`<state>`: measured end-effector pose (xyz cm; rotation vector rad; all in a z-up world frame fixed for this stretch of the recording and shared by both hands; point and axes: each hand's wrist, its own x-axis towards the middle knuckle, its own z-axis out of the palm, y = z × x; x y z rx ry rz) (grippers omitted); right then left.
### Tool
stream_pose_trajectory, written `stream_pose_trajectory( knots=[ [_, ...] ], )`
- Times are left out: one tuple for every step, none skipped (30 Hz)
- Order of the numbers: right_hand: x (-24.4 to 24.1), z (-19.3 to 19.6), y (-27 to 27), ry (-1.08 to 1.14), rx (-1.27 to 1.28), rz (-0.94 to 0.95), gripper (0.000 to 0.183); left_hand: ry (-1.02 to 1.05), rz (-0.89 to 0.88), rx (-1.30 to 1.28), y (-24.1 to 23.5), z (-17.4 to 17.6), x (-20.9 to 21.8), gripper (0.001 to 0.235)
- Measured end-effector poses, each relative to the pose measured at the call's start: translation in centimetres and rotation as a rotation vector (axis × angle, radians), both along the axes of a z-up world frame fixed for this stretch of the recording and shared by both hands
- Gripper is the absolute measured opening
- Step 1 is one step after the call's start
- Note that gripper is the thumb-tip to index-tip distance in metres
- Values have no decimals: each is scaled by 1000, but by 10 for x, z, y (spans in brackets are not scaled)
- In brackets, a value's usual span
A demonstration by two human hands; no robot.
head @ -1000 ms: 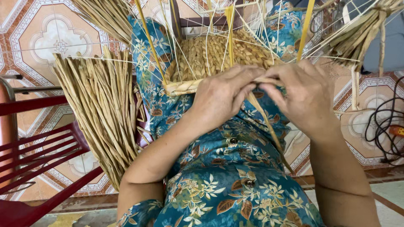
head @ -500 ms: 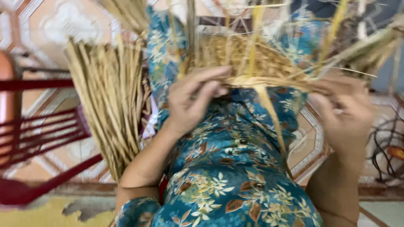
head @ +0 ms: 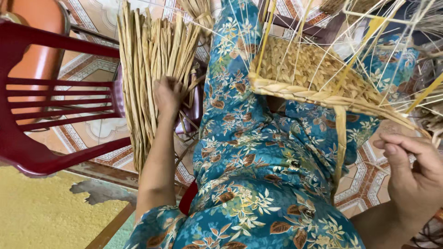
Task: The person weaves a basket by hand, interlacing thin dried plant strips through a pre-formed frame. They repeatedly pull and tighten the strips to build up the basket wall.
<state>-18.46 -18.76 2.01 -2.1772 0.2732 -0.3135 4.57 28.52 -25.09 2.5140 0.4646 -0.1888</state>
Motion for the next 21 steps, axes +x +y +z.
stream_pose_trajectory(
  knots=[
    [1, 2, 3, 6, -19, 20, 8, -117, -43, 94, -1, -4, -5, 21],
    [3, 6, 4, 22, -50, 25, 9, -241, -87, 188, -4, -7, -5, 24],
    [6, 8, 6, 26, -66, 28, 10, -365, -131, 281, -7, -8, -3, 27],
    [9, 11, 9, 36, -81, 31, 11, -366, -134, 309, -9, -9, -3, 24],
    [11, 13, 12, 34, -81, 33, 12, -368, -136, 336, -10, -10, -2, 21],
    [15, 15, 15, 33, -89, 38, 12, -373, -139, 365, -10, -10, 0, 18],
    [18, 16, 17, 32, -96, 43, 11, -338, -125, 337, -10, -11, 3, 15],
    [21, 18, 18, 36, -111, 52, 9, -303, -112, 310, -8, -11, 5, 12],
    [22, 19, 20, 37, -115, 59, 8, -268, -100, 283, -4, -10, 6, 10],
    [24, 20, 20, 37, -123, 66, 7, -247, -24, 134, 0, -10, 9, 8],
    [25, 21, 20, 33, -121, 71, 7, -224, 50, -14, 5, -8, 10, 7],
    [26, 22, 20, 30, -121, 80, 7, -197, 124, -160, 13, -6, 11, 6],
    [26, 22, 21, 28, -120, 88, 7, -210, 189, -351, 20, -3, 14, 8],
    [26, 22, 21, 23, -123, 98, 7, -223, 254, -540, 27, 1, 19, 11],
    [26, 23, 22, 24, -126, 103, 7, -234, 319, -729, 34, 5, 22, 16],
    [26, 23, 22, 24, -130, 105, 7, -248, 327, -727, 40, 10, 24, 16],
    [26, 25, 23, 30, -136, 103, 7, -262, 335, -726, 47, 14, 25, 17],
    [27, 26, 25, 41, -155, 97, 8, -277, 345, -722, 53, 20, 26, 18],
    [28, 27, 27, 53, -175, 91, 9, -305, 284, -629, 60, 27, 28, 14],
    [31, 29, 29, 70, -209, 81, 12, -335, 223, -536, 68, 33, 29, 15],
    [33, 30, 33, 71, -204, 77, 12, -363, 164, -442, 71, 38, 30, 19]
  ],
)
